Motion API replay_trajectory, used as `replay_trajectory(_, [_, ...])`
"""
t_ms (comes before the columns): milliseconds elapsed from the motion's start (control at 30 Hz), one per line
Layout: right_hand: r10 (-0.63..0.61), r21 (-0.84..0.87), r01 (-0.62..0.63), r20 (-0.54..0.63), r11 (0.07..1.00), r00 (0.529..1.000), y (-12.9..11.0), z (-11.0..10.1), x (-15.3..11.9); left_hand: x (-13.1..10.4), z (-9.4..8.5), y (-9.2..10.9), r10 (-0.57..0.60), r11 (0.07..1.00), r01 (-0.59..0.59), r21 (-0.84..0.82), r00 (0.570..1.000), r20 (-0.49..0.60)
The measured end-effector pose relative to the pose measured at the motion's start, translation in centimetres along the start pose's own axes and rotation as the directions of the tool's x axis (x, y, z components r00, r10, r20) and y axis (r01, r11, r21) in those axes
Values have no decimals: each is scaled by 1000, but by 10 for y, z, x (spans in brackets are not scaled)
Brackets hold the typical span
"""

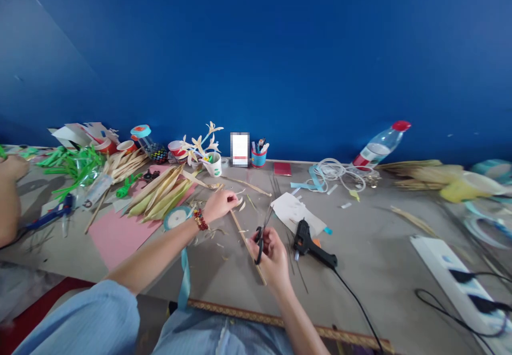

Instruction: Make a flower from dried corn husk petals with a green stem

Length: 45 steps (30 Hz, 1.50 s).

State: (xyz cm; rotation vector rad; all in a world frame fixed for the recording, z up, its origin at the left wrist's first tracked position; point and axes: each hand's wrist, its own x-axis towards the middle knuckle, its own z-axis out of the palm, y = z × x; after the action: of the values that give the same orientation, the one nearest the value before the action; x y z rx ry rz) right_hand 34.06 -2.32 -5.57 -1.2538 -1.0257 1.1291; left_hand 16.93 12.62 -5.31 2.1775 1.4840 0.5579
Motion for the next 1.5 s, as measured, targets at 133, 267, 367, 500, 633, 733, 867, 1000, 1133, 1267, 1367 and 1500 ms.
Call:
replay_trajectory(133, [8,12,-8,14,1000,1000,2,-1,-3,4,6,0,-27,997,24,79,999,30])
replay_trajectory(267, [5,31,-5,20,1000,1000,4,-1,-2,6,7,-1,-26,990,19,140,998,50])
replay_trajectory(367, [1,36,-1,12,999,1000,5,-2,-2,8,5,-1,-22,986,12,169,998,53])
replay_trajectory(500, [4,41,-4,10,999,1000,8,-4,-3,4,-12,-2,13,986,-18,168,999,34])
replay_trajectory(633, [-21,-10,21,1,1000,1000,9,-10,-5,-21,-40,-5,99,988,-105,113,994,55])
replay_trajectory(733, [-17,-23,17,-1,1000,1000,10,-13,-9,-52,-51,-13,138,986,-147,77,985,107])
replay_trajectory(867, [21,-26,-20,2,999,1000,10,-15,-14,-88,-46,-23,171,980,-183,75,975,141])
replay_trajectory(1000, [18,-78,-16,36,997,999,9,-12,-15,-102,-30,-27,179,977,-188,102,980,90])
replay_trajectory(1133, [5,-133,5,79,991,997,10,-9,-16,-100,-22,-23,215,972,-220,88,975,58])
replay_trajectory(1267, [16,-157,-1,93,988,996,13,-10,-18,-99,-33,-26,217,976,-217,20,976,9])
replay_trajectory(1367, [25,-162,-11,84,987,996,13,-12,-19,-98,-48,-36,75,974,-88,-209,995,-66])
replay_trajectory(1500, [18,-155,-7,71,988,997,10,-9,-17,-99,-59,-48,-97,909,33,-416,986,-133])
